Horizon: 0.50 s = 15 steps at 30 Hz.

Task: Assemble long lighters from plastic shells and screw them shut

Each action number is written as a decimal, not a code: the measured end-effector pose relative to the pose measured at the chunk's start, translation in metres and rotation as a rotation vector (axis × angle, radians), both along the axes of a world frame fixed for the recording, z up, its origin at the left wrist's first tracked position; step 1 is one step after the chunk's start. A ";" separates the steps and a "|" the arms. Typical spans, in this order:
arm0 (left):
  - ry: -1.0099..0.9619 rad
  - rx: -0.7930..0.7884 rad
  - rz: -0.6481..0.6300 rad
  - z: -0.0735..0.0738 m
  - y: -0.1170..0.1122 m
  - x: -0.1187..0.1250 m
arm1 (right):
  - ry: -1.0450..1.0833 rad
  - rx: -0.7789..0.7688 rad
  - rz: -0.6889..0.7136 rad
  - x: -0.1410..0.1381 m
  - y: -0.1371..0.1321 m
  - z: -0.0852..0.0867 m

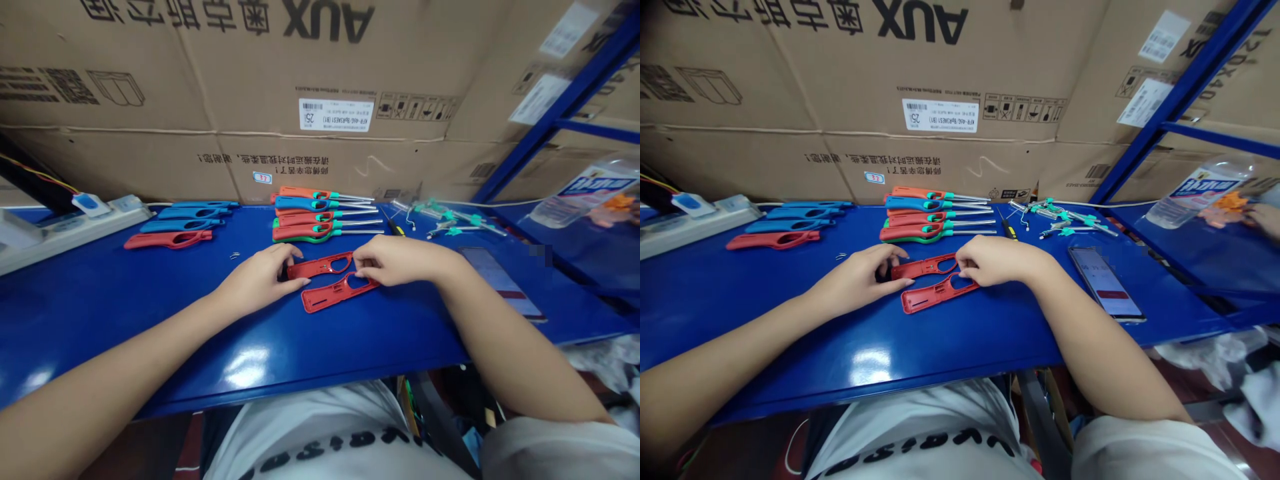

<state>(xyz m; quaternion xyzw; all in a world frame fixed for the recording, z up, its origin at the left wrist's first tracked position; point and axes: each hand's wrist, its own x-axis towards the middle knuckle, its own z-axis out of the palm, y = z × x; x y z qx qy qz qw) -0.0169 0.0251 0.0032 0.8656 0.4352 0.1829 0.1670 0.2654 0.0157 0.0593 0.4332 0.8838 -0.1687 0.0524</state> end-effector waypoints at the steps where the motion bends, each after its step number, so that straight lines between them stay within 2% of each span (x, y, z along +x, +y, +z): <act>1: 0.007 0.005 -0.003 0.000 0.000 0.000 | -0.011 -0.028 -0.005 -0.002 0.000 -0.002; 5: 0.028 0.076 -0.008 0.003 -0.003 -0.001 | -0.002 -0.039 -0.032 -0.004 0.002 -0.002; 8: 0.004 0.165 -0.031 0.010 -0.009 0.002 | 0.024 0.134 -0.149 0.009 0.009 0.007; 10: -0.015 0.178 -0.078 0.014 -0.016 0.004 | -0.029 0.319 -0.387 0.027 0.018 0.012; 12: -0.018 0.157 -0.147 0.016 -0.022 0.007 | -0.126 0.426 -0.643 0.053 0.030 0.013; 15: 0.019 0.133 -0.256 0.015 -0.030 0.011 | -0.228 0.381 -1.015 0.100 0.049 0.008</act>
